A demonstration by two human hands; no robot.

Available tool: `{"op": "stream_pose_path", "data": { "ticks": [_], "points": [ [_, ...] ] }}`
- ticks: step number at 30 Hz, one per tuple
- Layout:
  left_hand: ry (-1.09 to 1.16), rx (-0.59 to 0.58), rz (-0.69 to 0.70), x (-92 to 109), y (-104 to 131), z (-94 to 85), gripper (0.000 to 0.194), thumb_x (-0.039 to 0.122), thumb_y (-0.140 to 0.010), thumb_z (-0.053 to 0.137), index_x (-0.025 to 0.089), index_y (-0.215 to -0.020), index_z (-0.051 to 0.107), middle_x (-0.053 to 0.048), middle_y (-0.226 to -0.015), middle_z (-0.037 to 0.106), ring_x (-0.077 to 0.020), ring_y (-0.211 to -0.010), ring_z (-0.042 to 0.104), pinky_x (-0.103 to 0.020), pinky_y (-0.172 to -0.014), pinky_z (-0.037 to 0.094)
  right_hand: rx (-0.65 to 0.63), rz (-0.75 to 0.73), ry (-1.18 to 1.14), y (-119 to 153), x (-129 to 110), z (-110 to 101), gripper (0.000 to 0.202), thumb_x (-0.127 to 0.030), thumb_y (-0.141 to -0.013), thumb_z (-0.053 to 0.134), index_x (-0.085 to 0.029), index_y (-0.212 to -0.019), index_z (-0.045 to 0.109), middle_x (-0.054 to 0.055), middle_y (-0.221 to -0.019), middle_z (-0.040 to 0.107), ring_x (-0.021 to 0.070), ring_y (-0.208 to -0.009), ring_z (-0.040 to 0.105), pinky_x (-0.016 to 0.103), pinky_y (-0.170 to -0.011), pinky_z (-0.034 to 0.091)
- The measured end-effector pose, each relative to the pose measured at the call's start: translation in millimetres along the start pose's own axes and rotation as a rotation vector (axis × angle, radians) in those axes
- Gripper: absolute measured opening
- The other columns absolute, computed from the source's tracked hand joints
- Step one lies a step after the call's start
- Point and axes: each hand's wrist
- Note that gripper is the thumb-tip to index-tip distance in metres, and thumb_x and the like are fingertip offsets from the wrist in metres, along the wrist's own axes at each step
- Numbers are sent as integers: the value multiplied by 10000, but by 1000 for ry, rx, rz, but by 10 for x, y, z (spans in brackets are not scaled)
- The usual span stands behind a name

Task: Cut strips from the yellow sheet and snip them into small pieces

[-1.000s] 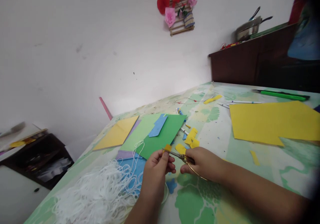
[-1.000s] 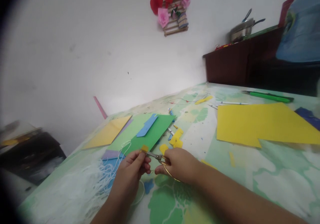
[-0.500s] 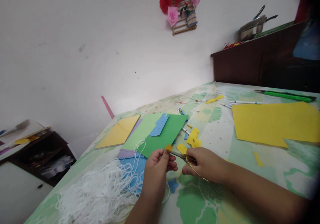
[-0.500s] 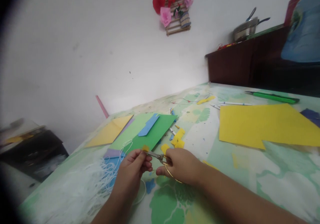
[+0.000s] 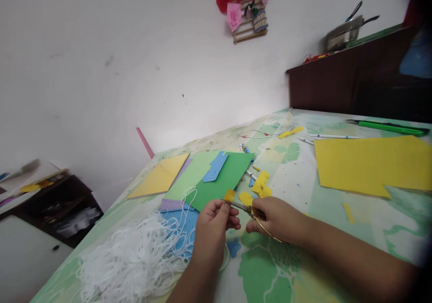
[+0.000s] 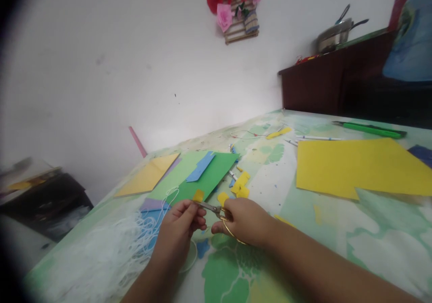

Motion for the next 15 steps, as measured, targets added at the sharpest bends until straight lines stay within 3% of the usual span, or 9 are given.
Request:
{"op": "stream_pose_path", "data": {
  "ticks": [15],
  "points": [
    [-35,-14,-54,-8,-4,16,156,274,-661,563,126,-632,522,9,-515,571,-74,-383,485,-211,-399,416,-11,-6,16,-10,2,-11,357,-525,-651,536,-171,-616,499,-19,-556,485,98,-502,403,192,-443,228]
  ]
}}
Point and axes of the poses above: each hand's wrist, its own y-axis away from the middle knuckle, its own z-axis out of the palm, x = y × z
